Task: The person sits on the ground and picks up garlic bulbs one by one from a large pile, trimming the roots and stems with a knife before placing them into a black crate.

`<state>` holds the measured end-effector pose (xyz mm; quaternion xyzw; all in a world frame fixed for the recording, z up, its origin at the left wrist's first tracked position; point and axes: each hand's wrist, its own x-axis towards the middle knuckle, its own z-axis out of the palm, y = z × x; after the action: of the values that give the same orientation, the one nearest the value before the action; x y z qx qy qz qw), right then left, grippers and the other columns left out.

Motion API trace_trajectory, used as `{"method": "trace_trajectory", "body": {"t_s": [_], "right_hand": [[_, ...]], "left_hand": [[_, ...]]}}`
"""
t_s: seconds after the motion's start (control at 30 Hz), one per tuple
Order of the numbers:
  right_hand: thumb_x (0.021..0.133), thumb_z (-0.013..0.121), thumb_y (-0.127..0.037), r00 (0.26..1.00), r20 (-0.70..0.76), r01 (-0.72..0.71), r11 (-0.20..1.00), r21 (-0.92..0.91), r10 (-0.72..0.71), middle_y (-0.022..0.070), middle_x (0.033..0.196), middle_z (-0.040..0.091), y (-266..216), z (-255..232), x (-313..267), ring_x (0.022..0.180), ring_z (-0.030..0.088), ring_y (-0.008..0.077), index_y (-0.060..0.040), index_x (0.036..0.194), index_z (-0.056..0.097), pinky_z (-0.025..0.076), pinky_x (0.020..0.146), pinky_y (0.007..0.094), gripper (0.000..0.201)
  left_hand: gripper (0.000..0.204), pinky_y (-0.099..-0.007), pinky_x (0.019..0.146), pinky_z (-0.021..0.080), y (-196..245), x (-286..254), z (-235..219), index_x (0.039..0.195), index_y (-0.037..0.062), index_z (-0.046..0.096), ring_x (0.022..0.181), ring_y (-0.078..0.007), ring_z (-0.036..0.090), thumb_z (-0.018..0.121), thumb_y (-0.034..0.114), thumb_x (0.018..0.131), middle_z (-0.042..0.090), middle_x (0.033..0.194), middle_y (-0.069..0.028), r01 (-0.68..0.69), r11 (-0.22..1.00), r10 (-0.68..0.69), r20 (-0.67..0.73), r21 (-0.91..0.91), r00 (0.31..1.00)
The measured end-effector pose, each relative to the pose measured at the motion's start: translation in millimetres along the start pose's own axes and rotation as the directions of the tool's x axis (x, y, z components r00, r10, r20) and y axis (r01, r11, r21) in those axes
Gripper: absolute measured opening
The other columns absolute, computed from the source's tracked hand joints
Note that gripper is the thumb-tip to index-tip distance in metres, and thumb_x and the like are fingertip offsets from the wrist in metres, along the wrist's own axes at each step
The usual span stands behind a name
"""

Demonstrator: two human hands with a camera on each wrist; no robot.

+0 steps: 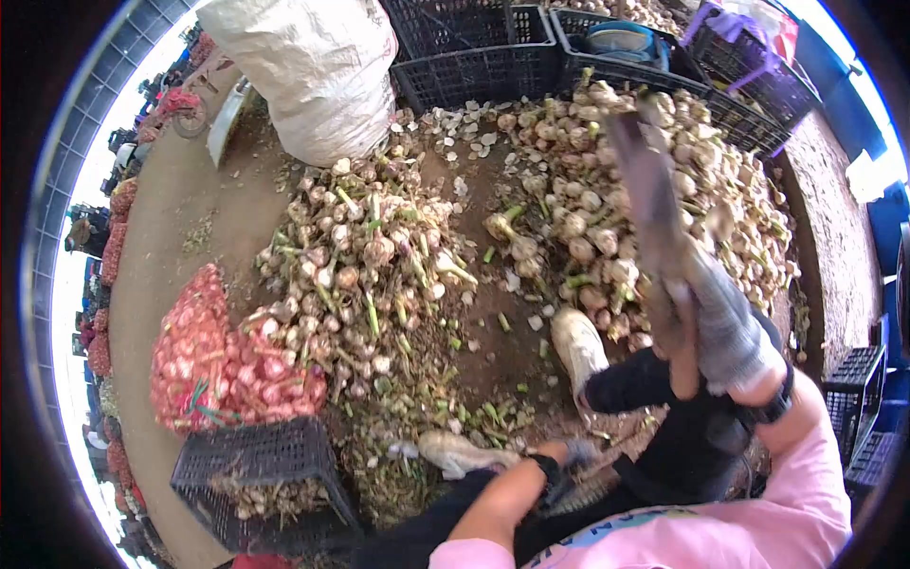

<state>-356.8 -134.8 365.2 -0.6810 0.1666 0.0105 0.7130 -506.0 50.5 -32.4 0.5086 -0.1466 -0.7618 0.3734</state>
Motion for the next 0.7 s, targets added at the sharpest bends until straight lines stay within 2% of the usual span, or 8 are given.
{"method": "trace_trajectory", "body": {"t_s": [0.1,0.27,0.33,0.43,0.57,0.6,0.67,0.7], "right_hand": [[0.082,0.049,-0.062,0.972,-0.065,-0.223,0.973,0.061,0.226,0.0069,0.062,0.054,8.8,5.8,45.1,0.05,0.054,0.0174,-0.0066,0.104,0.053,0.041,0.041,0.0253,0.06],[0.079,0.049,-0.066,0.936,-0.192,-0.242,0.936,0.256,0.294,0.0055,0.055,0.051,17.9,28.8,102.0,0.042,0.051,0.0159,-0.0033,0.107,0.052,0.039,0.035,0.0247,0.069],[0.079,0.05,-0.066,0.931,-0.219,-0.231,0.937,0.262,0.291,0.0058,0.054,0.051,26.3,37.1,127.8,0.042,0.051,0.0159,-0.0034,0.108,0.051,0.039,0.034,0.0248,0.069],[0.078,0.052,-0.065,0.935,-0.148,-0.283,0.928,0.241,0.323,0.0078,0.057,0.053,15.2,53.3,175.9,0.044,0.053,0.0169,-0.0029,0.113,0.05,0.041,0.035,0.0261,0.071],[0.077,0.055,-0.063,0.907,0.04,-0.414,0.866,0.282,0.42,0.0117,0.072,0.06,-18.7,77.0,204.1,0.047,0.055,0.0203,-0.0072,0.125,0.044,0.044,0.039,0.0282,0.074],[0.083,0.047,-0.06,0.925,-0.02,-0.356,0.885,0.299,0.379,0.0101,0.061,0.058,-25.2,88.5,204.9,0.042,0.052,0.0179,-0.0034,0.123,0.045,0.043,0.039,0.0258,0.069],[0.081,0.049,-0.063,0.928,0.057,-0.371,0.898,0.235,0.369,0.0087,0.066,0.057,-31.0,87.5,204.3,0.047,0.053,0.0174,-0.0056,0.11,0.05,0.044,0.043,0.0261,0.065],[0.08,0.049,-0.065,0.927,0.095,-0.375,0.905,0.202,0.363,0.0081,0.069,0.057,-34.1,86.9,204.3,0.05,0.054,0.0172,-0.0067,0.104,0.052,0.045,0.045,0.0263,0.063]], "left_hand": [[0.05,-0.0428,0.088,0.04,-31.0,27.8,26.5,0.122,0.0082,0.053,0.1,-0.0245,0.052,0.049,0.044,0.088,0.056,0.114,-0.0097,0.034,0.992,-0.005,0.228,-0.123,0.974],[0.05,-0.0416,0.094,0.034,-44.4,27.7,28.2,0.128,0.0079,0.045,0.11,-0.023,0.043,0.042,0.041,0.09,0.047,0.124,-0.0084,0.053,0.938,0.096,0.405,-0.342,0.909],[0.05,-0.0412,0.096,0.031,-39.6,18.3,13.8,0.13,0.0077,0.041,0.114,-0.0224,0.04,0.039,0.04,0.091,0.043,0.127,-0.0079,0.048,0.914,0.131,0.403,-0.404,0.906],[0.05,-0.0405,0.1,0.027,-29.5,-1.2,-6.2,0.133,0.0075,0.036,0.12,-0.0215,0.035,0.035,0.038,0.093,0.037,0.133,-0.007,0.011,0.877,0.191,0.369,-0.481,0.909],[0.051,-0.0395,0.105,0.022,-21.4,-49.9,-28.2,0.137,0.0072,0.03,0.127,-0.0203,0.028,0.029,0.036,0.095,0.03,0.141,-0.006,-0.08,0.795,0.295,0.268,-0.601,0.917],[0.051,-0.0393,0.106,0.021,-22.4,-61.5,-32.5,0.138,0.0072,0.028,0.129,-0.02,0.026,0.028,0.035,0.095,0.028,0.142,-0.0057,-0.114,0.765,0.33,0.235,-0.633,0.914],[0.052,-0.0388,0.109,0.018,-19.3,-78.5,-40.7,0.141,0.007,0.025,0.133,-0.0194,0.023,0.025,0.034,0.096,0.024,0.146,-0.0052,-0.211,0.706,0.425,0.166,-0.676,0.89],[0.05,-0.0328,0.108,0.022,-11.6,-81.3,-43.3,0.14,0.0126,0.031,0.131,-0.018,0.028,0.034,0.038,0.096,0.031,0.143,-0.0047,-0.19,0.85,0.267,0.092,-0.491,0.959]]}}
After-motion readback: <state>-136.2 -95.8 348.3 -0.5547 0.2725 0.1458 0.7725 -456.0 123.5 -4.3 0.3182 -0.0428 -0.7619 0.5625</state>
